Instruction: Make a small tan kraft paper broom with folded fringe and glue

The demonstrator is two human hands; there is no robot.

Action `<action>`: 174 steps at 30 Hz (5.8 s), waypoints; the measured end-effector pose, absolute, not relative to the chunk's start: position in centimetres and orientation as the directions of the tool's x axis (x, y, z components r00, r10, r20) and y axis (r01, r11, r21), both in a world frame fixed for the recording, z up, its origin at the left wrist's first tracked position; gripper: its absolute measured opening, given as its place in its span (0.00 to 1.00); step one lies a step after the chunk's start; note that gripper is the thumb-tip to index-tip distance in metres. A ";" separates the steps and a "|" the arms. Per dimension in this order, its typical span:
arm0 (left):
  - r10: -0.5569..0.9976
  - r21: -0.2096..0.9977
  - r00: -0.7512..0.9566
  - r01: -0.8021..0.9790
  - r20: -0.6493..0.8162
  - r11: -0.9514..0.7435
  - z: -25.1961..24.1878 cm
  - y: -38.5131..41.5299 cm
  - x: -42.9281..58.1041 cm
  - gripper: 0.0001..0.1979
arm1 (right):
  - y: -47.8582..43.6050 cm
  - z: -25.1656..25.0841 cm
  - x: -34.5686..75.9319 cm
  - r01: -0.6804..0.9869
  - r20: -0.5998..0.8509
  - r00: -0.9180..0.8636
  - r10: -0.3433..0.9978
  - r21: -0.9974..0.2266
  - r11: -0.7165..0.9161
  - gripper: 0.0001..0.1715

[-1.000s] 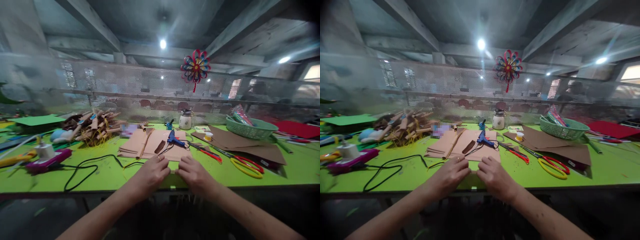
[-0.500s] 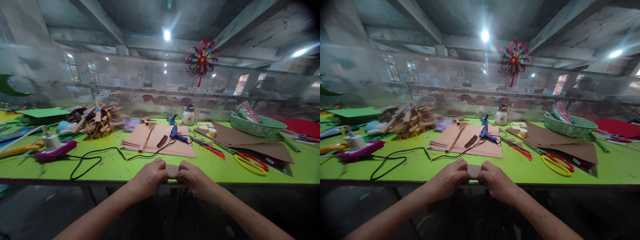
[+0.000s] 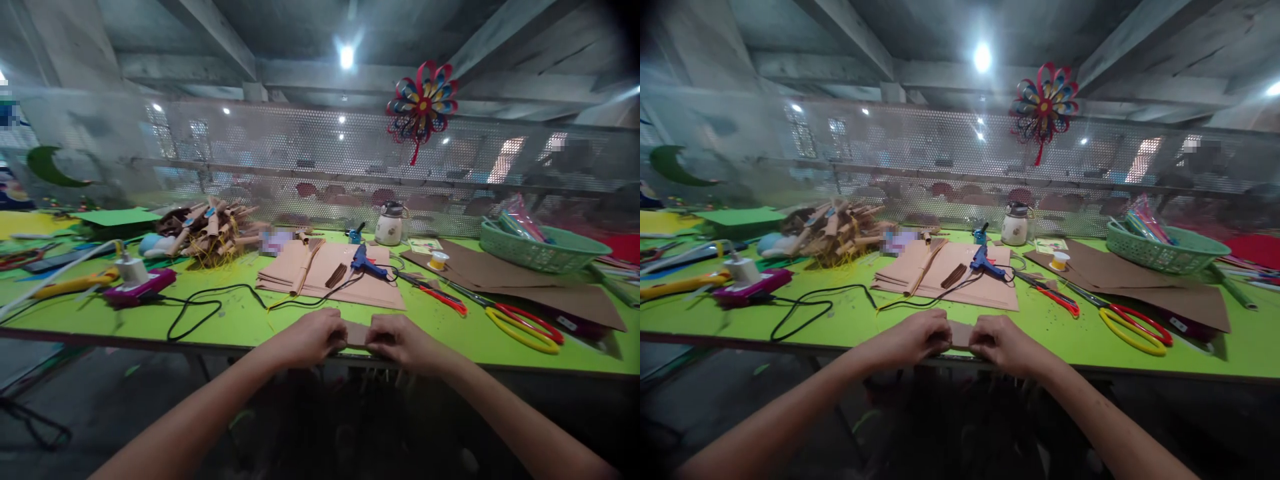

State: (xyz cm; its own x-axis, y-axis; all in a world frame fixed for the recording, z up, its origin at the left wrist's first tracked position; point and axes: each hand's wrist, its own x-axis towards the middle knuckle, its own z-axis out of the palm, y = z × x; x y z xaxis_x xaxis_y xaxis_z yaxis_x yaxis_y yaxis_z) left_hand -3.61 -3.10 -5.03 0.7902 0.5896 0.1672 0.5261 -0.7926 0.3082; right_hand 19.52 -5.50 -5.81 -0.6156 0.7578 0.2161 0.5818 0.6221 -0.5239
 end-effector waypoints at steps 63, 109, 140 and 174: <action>0.603 0.248 0.762 0.553 0.236 -0.796 -6.4 -2.3 -4.2 0.11 | -5.3 -4.9 20.3 0.678 0.140 -0.555 0.820 -0.495 0.543 0.05; 0.676 0.530 0.728 0.530 0.117 -0.662 -5.1 -2.4 -4.1 0.09 | -3.7 -5.5 20.8 0.636 0.025 -0.528 0.849 -0.651 0.414 0.08; 0.608 0.257 0.784 0.566 0.127 -0.784 -5.7 -2.7 -4.5 0.17 | -4.6 -5.4 21.1 0.529 0.173 -0.653 0.738 -0.593 0.607 0.17; 0.504 0.095 0.853 0.496 0.135 -0.863 -5.3 -3.2 -5.4 0.20 | -6.3 -6.9 22.4 0.562 0.340 -0.683 0.646 -0.320 0.763 0.19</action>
State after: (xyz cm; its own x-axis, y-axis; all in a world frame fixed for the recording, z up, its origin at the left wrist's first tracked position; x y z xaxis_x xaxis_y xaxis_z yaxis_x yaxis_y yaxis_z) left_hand -5.45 -3.22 -5.26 0.8528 0.5044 0.1350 0.4957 -0.8633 0.0946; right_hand 22.38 -6.31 -6.94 -0.6831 0.6464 0.3399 0.5621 0.7625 -0.3204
